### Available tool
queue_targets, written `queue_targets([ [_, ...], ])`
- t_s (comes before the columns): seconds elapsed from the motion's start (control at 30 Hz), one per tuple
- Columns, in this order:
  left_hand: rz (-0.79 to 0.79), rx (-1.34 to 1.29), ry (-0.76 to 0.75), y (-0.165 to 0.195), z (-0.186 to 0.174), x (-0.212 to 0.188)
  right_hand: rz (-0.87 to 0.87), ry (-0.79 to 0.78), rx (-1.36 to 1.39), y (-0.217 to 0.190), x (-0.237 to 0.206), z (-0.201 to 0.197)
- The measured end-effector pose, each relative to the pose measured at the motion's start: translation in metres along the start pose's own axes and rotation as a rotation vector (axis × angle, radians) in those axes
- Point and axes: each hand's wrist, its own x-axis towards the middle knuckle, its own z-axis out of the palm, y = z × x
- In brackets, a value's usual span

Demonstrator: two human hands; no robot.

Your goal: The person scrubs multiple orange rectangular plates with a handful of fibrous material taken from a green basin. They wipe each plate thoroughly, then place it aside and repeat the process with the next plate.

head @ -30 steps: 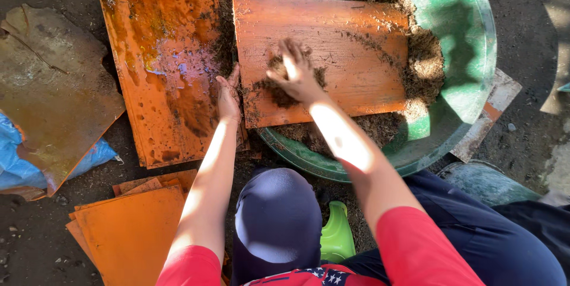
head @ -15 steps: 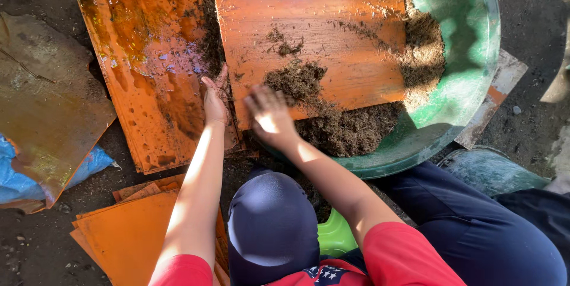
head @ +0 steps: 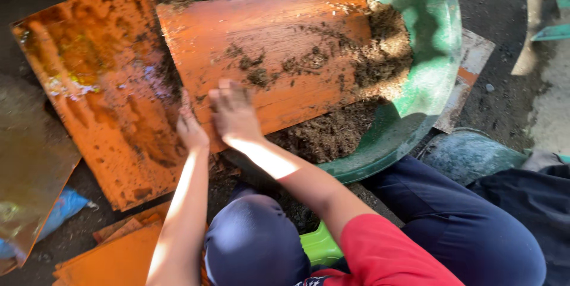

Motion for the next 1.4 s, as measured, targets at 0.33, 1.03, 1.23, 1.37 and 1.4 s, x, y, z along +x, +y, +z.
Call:
queue_targets([
  [0.33,-0.08,0.178,0.023,0.024,-0.009,-0.014,0.089,0.521,-0.375,0.201,0.047,-0.098],
  [1.03,0.033,-0.038,0.039,0.01,-0.003,-0.005,0.046,0.319,-0.022,0.048,-0.048,-0.008],
  [1.23,-0.046,0.078,0.036,0.027,-0.003,-0.006,-0.133,-0.079,-0.069,0.044,-0.038,-0.068],
  [1.37,-0.064,0.093,0.05,0.016,-0.01,-0.005,0.114,0.522,-0.366,0.183,-0.038,-0.108],
  [1.4,-0.026,0.074,0.043,0.013,-0.012,-0.005,0.228,0.59,-0.365,0.211,-0.032,-0.111],
])
